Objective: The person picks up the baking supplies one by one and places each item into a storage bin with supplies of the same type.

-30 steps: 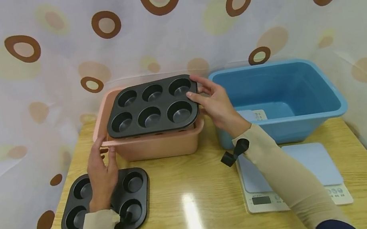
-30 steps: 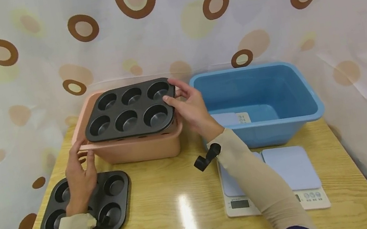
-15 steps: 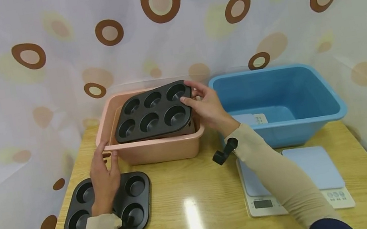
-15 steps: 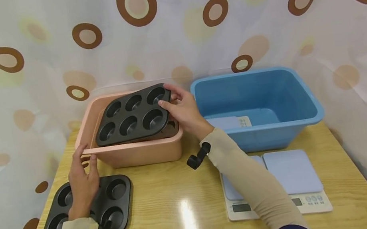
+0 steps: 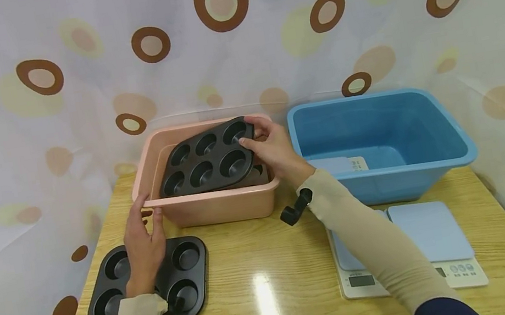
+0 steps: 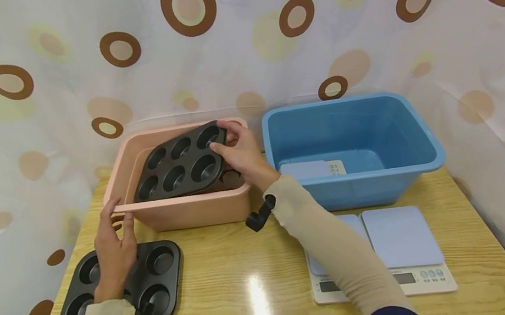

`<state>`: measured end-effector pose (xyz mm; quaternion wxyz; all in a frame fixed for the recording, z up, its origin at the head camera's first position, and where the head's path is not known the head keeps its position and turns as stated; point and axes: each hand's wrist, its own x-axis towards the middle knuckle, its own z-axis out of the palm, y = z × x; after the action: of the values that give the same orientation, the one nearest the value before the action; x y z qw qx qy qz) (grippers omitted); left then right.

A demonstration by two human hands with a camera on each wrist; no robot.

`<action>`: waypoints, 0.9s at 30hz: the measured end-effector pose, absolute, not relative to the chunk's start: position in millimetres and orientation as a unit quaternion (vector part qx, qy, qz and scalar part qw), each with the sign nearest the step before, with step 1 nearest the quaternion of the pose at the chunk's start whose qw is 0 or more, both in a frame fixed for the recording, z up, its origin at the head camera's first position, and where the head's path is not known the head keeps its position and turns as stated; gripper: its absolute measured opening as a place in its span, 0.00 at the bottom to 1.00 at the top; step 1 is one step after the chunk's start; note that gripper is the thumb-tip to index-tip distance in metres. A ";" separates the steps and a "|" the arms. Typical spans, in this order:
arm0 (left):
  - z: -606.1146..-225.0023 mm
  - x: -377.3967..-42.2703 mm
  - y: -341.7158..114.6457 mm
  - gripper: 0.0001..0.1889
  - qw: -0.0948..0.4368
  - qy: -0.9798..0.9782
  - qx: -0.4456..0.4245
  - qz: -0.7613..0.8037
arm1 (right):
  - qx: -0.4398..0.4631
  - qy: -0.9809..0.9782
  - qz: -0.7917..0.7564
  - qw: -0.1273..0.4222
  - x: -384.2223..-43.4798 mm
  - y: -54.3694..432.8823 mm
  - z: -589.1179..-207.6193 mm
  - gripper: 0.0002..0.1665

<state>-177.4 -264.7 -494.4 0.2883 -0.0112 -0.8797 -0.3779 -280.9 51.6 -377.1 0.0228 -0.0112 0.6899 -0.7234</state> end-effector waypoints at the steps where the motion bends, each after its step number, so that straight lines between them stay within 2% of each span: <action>1: -494.6 -177.3 -264.5 0.27 0.289 -0.879 -0.012 -0.378 | -0.010 0.693 -0.721 0.027 -280.7 51.2 -377.4 0.36; 20: -495.0 -178.5 -263.2 0.26 0.304 -0.874 -0.022 -0.379 | 0.003 0.750 -0.659 0.052 -284.2 42.6 -376.3 0.38; 27: -494.8 -177.8 -264.0 0.25 0.311 -0.870 -0.024 -0.382 | -0.013 0.780 -0.624 0.036 -285.1 40.9 -375.3 0.36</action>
<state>-177.8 -264.0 -494.8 0.3109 -0.0244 -0.8702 -0.3816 -285.1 40.9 -375.3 0.0357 -0.0129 0.7803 -0.6243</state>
